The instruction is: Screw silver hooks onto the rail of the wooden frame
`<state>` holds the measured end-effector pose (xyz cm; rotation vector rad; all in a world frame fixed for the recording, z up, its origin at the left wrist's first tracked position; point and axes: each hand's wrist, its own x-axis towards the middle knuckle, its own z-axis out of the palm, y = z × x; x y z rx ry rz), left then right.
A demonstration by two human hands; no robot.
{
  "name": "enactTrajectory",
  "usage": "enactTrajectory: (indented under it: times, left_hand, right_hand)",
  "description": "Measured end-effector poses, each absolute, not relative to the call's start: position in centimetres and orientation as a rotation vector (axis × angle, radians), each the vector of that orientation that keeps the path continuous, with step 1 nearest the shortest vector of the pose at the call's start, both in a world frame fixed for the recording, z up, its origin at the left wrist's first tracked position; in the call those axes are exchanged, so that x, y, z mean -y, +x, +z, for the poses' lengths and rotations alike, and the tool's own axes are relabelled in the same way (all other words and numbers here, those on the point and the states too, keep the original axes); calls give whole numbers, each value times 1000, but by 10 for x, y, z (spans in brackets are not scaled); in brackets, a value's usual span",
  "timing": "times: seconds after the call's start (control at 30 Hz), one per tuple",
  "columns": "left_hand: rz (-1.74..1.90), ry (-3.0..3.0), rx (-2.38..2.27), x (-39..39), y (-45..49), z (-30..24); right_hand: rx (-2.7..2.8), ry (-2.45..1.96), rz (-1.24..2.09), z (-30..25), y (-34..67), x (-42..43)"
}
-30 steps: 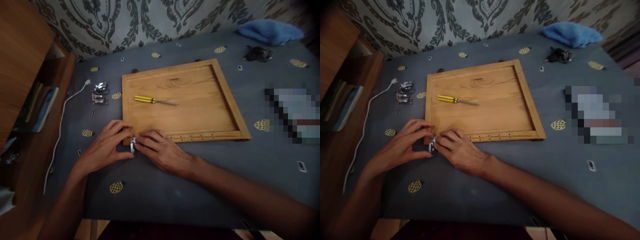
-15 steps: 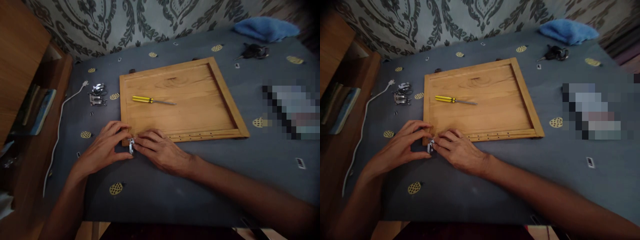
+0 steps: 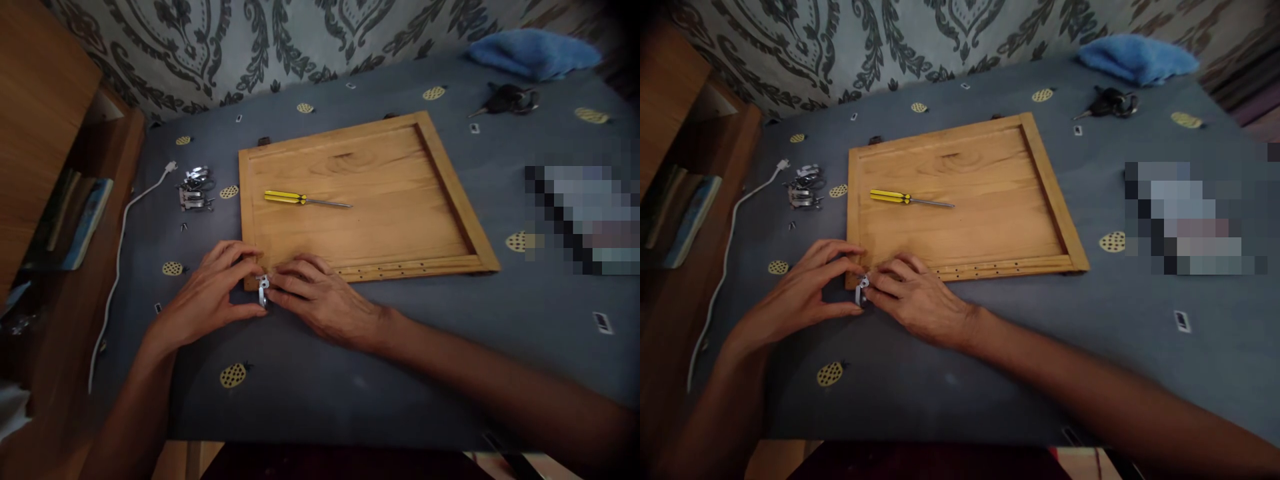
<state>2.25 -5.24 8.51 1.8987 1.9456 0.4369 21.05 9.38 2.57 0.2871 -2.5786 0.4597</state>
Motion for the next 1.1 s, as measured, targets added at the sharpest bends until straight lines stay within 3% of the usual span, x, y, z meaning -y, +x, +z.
enactTrajectory:
  times: [1.1]
  left_hand:
    - [445,1904,-1914,52,20,87]
  right_hand:
    - [2556,302,457,27,212,-93]
